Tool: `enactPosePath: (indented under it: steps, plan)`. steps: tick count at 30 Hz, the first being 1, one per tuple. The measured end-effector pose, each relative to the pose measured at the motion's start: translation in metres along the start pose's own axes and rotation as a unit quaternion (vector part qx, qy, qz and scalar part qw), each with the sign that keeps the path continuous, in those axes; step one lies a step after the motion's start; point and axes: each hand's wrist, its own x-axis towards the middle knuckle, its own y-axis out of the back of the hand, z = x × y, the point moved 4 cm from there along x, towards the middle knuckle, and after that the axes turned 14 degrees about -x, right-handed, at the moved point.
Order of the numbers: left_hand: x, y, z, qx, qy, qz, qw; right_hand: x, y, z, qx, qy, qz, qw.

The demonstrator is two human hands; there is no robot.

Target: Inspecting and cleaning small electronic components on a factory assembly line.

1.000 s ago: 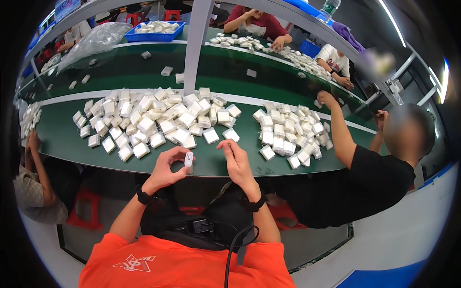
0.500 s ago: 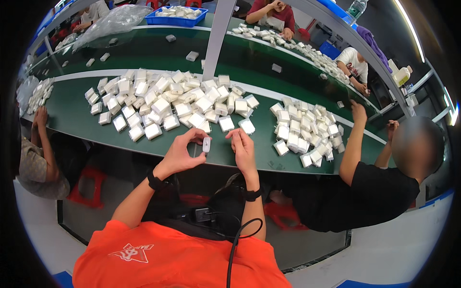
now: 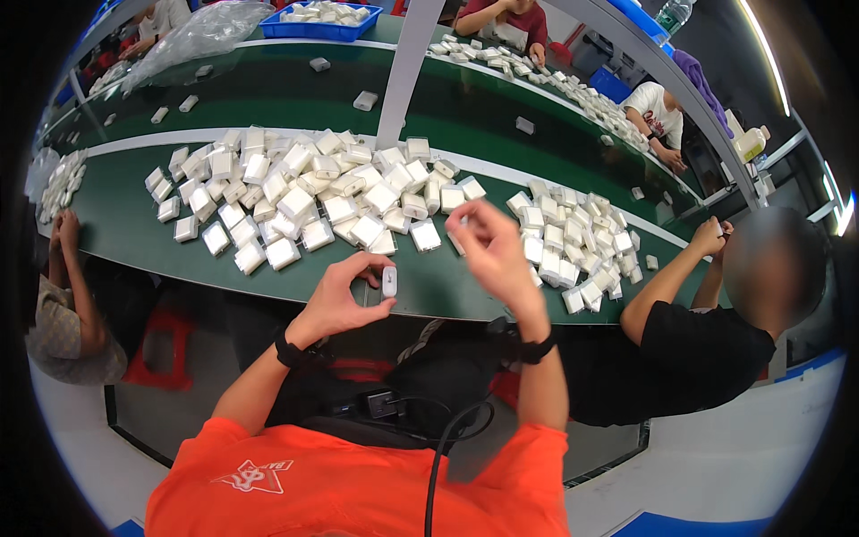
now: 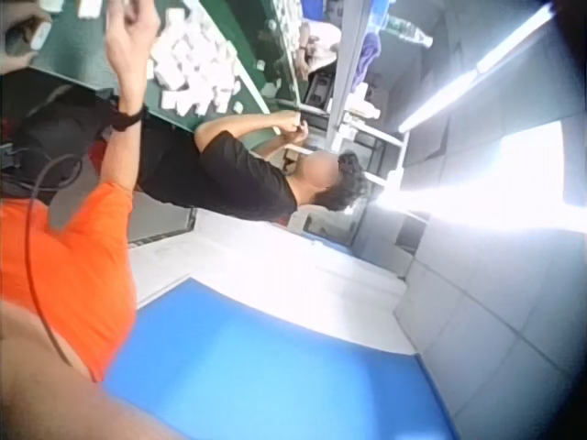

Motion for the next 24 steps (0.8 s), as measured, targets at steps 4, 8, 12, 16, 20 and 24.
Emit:
enactPosePath:
  steps: [4,8,12,16,20,24]
  plan:
    - [-0.015,0.013,0.018,-0.023,-0.033,0.0,0.999,0.094,0.06,-0.039,-0.102,0.057,-0.001,0.993]
    - [-0.029,0.051,0.033,0.045,-0.111,-0.008,0.993,0.191,0.072,-0.034,-0.164,0.004,-0.067,0.984]
    - [-0.027,0.079,0.022,0.079,-0.065,0.01,0.995,0.274,0.011,0.037,-0.273,-0.035,-0.12,0.954]
    - [-0.026,0.075,0.008,0.033,-0.008,-0.035,0.999,0.316,-0.052,0.147,-0.307,-0.152,-0.158,0.926]
    - [-0.026,0.077,0.008,0.025,0.001,-0.023,0.999,0.337,-0.093,0.191,-0.349,-0.061,-0.116,0.928]
    - [-0.024,0.076,0.01,0.032,-0.004,-0.012,0.999,0.313,-0.058,0.164,-0.346,-0.109,-0.159,0.918]
